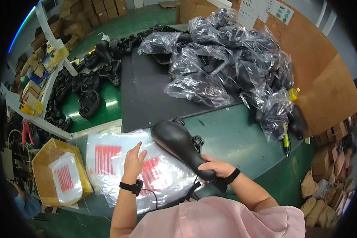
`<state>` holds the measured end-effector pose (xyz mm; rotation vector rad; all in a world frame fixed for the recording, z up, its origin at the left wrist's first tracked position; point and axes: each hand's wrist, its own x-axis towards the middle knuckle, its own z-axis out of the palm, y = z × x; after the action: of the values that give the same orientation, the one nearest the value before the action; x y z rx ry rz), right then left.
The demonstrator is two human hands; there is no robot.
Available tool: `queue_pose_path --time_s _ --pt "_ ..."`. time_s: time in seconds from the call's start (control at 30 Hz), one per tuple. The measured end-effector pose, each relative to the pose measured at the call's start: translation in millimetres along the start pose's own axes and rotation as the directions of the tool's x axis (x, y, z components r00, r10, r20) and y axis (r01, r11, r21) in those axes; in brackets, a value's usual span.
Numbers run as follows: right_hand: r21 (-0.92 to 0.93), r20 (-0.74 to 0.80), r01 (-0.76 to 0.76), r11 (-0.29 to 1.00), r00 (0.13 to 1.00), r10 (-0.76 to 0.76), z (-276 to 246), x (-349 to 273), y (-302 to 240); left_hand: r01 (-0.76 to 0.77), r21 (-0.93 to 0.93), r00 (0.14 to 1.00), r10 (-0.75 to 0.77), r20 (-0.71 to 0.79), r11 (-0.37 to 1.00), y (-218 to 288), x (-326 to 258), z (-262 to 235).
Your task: Packing bicycle seats into plastic bags and placing them on a conveyor belt.
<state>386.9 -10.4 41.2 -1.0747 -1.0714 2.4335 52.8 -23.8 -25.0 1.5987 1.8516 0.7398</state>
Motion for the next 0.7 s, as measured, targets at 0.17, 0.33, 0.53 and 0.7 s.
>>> queue_pose_path --time_s 0.17,0.33,0.53,0.7 --pt "-0.703 -0.408 -0.025 0.711 0.833 -0.374 -30.0 -66.3 43.2 -0.025 0.379 1.0 0.021 0.015 0.925 -16.0 -79.1 78.1" --pt "-0.817 -0.567 -0.367 0.445 0.652 -0.503 -52.5 -93.8 117.5 -0.053 0.38 0.996 0.074 -0.042 0.924 -18.0 -84.6 77.3" --pt "-0.644 -0.532 -0.05 0.763 0.746 -0.4 -92.7 -74.0 165.6 -0.117 0.289 0.986 0.147 -0.084 0.95 65.6 -93.7 146.6" --pt "-0.028 -0.464 0.03 0.999 0.885 -0.04 -79.2 -66.7 140.3 -0.112 0.104 0.967 0.133 -0.218 0.988 19.1 -73.3 156.6"
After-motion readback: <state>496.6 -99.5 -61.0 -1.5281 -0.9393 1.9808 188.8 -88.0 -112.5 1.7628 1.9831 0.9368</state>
